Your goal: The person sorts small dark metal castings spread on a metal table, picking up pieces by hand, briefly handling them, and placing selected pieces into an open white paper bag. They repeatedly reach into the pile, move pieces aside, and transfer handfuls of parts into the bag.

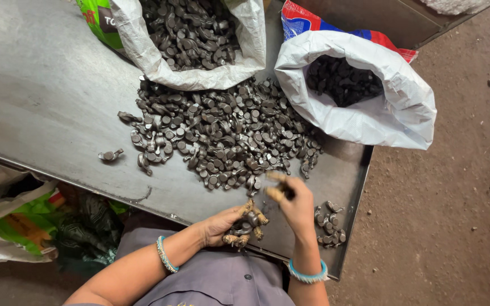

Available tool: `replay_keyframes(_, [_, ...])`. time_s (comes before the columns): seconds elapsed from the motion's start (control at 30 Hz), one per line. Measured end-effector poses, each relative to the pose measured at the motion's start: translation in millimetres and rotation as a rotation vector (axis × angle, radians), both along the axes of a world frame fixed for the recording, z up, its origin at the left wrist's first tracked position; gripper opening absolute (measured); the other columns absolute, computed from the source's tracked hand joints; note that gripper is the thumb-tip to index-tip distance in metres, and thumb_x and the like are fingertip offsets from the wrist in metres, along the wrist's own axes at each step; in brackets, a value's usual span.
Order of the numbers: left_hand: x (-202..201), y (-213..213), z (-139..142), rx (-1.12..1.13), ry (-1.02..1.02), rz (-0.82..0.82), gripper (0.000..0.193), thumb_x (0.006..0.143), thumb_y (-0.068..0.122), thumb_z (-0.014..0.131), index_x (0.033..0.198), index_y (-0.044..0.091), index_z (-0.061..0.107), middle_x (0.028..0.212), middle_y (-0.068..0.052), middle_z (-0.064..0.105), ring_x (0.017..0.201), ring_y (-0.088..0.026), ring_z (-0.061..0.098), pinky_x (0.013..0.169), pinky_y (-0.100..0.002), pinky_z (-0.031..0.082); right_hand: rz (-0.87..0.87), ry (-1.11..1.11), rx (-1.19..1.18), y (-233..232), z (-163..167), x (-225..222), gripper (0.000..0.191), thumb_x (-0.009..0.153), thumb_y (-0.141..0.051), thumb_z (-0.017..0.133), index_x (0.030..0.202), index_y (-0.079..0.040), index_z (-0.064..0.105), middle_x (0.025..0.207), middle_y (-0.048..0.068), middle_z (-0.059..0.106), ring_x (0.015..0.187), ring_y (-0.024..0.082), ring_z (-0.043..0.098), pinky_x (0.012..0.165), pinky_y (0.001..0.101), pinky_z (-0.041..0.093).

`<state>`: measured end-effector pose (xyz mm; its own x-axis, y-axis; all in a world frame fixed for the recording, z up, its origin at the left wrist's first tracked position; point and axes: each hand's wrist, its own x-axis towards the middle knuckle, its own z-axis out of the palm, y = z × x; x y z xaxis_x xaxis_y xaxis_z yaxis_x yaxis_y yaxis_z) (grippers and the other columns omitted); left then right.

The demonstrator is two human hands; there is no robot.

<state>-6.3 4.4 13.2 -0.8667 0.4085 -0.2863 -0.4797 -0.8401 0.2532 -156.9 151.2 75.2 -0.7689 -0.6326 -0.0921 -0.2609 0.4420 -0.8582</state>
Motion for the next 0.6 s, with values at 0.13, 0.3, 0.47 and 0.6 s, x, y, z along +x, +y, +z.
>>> replay_keyframes(0.13, [-0.5,-0.6,-2.2,0.021,0.042,-0.01,0.054,0.109,0.051,0.049,0.124,0.001,0.064,0.093,-0.012,0.073,0.059,-0.013,0.068,0.045,-0.02,0.052,-0.008,0.544,0.248,-37.5,6.3,1.4,0.052,0.077,-0.007,0.08,0.128,-0.018,0.075,0.085,0.01,0.055,0.079,0.027,0.058,0.071,0.0377,0.05])
replay_keyframes(0.3, [0.3,-0.7,-2.1,0.026,0.002,0.001,0.049,0.107,0.047,0.049,0.123,0.003,0.063,0.093,-0.013,0.073,0.061,-0.014,0.069,0.049,-0.022,0.056,-0.028,0.586,0.226,-25.0,-12.4,6.4,0.043,0.076,-0.002,0.079,0.116,-0.018,0.078,0.093,0.012,0.059,0.091,0.031,0.059,0.081,0.0408,0.051])
replay_keyframes(0.47, [0.4,-1.7,-4.5,0.05,-0.041,-0.009,0.043,0.108,0.04,0.053,0.122,0.001,0.063,0.094,-0.014,0.073,0.063,-0.014,0.07,0.05,-0.024,0.058,-0.078,0.37,0.113,28.1,-30.6,5.5,0.029,0.082,0.007,0.072,0.106,-0.009,0.077,0.108,0.011,0.068,0.1,0.028,0.066,0.085,0.0347,0.054])
replay_keyframes(0.6, [0.1,-0.6,-8.9,0.057,-0.041,-0.02,0.044,0.108,0.04,0.054,0.122,-0.001,0.063,0.092,-0.014,0.073,0.061,-0.014,0.07,0.05,-0.025,0.059,-0.183,0.062,-0.143,44.8,-26.9,6.8,0.028,0.087,0.006,0.066,0.112,-0.005,0.074,0.109,0.008,0.074,0.103,0.026,0.069,0.094,0.0326,0.054])
